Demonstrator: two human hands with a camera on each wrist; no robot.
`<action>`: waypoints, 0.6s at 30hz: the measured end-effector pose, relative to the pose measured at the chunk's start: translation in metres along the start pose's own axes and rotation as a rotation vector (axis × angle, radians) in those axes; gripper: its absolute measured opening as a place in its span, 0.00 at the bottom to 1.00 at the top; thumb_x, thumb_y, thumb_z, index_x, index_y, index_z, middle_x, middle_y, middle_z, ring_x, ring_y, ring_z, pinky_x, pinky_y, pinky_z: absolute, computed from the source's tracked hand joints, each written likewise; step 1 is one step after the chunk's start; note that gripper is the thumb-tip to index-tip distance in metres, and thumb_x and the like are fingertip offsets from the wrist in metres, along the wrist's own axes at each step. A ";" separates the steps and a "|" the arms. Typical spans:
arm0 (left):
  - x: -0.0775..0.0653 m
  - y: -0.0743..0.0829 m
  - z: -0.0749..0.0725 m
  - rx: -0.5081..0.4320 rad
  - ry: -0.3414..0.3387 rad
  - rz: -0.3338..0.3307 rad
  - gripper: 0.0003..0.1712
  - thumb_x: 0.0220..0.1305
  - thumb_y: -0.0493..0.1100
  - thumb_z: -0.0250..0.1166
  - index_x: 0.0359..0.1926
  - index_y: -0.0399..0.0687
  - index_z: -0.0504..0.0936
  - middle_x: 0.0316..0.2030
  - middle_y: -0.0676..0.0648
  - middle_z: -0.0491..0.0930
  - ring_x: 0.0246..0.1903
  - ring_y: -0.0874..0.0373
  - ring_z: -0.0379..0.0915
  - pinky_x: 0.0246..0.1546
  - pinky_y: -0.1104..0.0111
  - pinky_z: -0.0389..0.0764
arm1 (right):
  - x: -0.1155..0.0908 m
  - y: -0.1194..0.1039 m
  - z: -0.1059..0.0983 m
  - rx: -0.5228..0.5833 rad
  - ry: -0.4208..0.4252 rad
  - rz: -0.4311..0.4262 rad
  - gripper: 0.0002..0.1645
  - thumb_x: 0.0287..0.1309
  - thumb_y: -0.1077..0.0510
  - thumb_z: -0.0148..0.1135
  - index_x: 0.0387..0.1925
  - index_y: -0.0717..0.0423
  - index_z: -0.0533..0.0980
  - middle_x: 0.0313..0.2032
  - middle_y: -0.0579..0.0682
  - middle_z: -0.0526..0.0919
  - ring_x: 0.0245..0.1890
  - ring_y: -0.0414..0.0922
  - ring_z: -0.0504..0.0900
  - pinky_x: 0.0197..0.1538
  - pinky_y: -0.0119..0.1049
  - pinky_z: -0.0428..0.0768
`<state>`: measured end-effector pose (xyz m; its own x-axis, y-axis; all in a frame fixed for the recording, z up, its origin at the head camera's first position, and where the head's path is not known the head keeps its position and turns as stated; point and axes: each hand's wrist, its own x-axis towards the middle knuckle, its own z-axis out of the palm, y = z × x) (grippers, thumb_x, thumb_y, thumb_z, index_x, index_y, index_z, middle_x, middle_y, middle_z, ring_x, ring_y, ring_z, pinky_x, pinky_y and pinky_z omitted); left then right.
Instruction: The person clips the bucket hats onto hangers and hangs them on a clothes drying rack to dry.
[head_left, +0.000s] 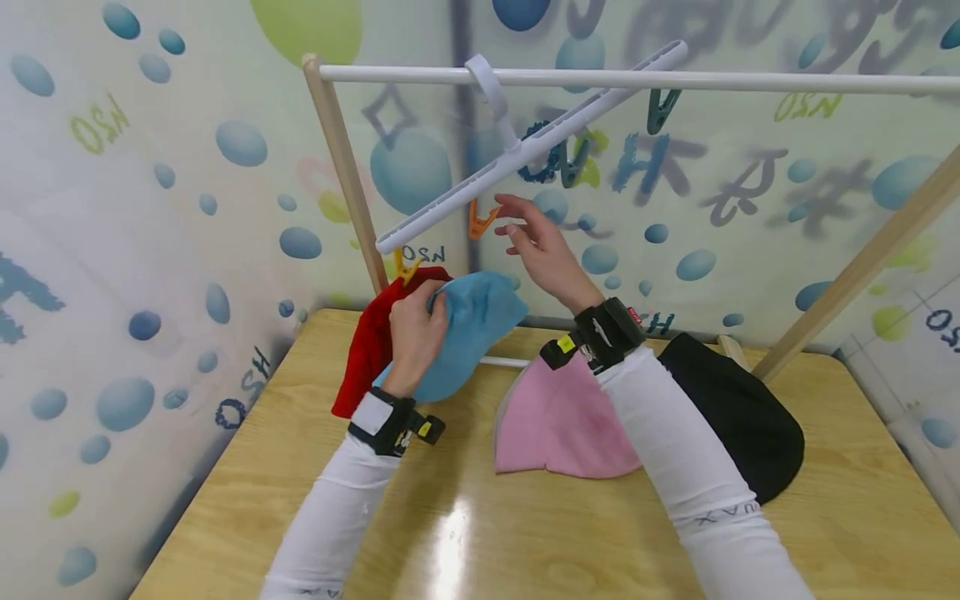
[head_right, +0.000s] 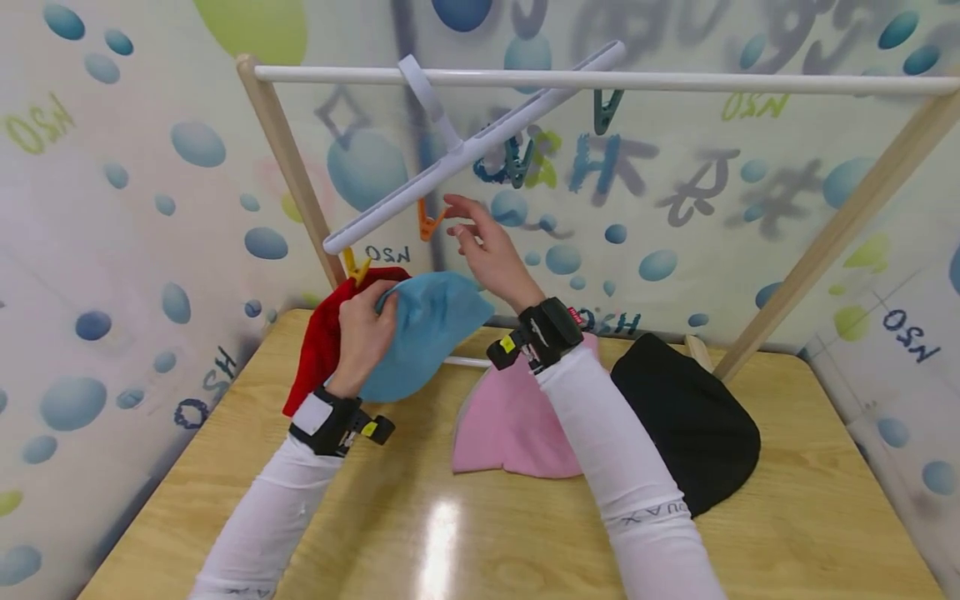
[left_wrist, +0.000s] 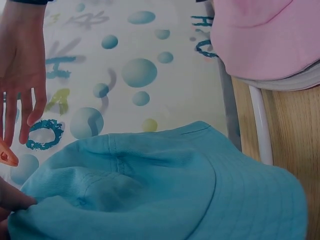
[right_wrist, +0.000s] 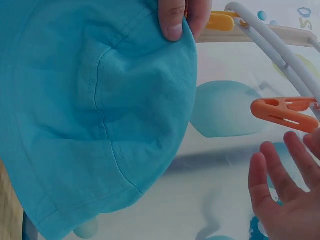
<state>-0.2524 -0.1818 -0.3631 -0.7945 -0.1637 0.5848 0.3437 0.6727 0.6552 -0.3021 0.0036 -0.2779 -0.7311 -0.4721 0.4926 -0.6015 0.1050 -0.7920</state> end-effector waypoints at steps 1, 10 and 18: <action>0.000 0.000 0.000 0.002 0.003 -0.001 0.12 0.65 0.38 0.53 0.42 0.38 0.80 0.26 0.38 0.82 0.22 0.49 0.73 0.23 0.59 0.76 | 0.001 0.002 0.001 0.002 0.000 -0.004 0.23 0.66 0.68 0.40 0.62 0.65 0.59 0.57 0.66 0.67 0.53 0.56 0.72 0.51 0.55 0.74; 0.002 -0.003 0.000 0.011 0.025 0.009 0.11 0.64 0.37 0.53 0.41 0.38 0.81 0.25 0.38 0.81 0.21 0.49 0.72 0.21 0.59 0.74 | 0.015 0.025 0.001 0.091 -0.028 0.001 0.15 0.68 0.60 0.42 0.52 0.65 0.64 0.53 0.62 0.70 0.50 0.53 0.71 0.50 0.49 0.76; 0.005 -0.005 0.002 -0.027 0.010 0.000 0.12 0.64 0.37 0.54 0.44 0.38 0.80 0.32 0.37 0.84 0.26 0.48 0.76 0.31 0.57 0.80 | 0.014 0.021 -0.003 0.168 -0.015 0.016 0.14 0.67 0.63 0.42 0.51 0.68 0.63 0.55 0.65 0.71 0.51 0.52 0.71 0.58 0.49 0.71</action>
<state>-0.2589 -0.1840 -0.3647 -0.7893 -0.1710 0.5897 0.3572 0.6533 0.6676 -0.3256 0.0016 -0.2870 -0.7347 -0.4845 0.4748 -0.5263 -0.0344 -0.8496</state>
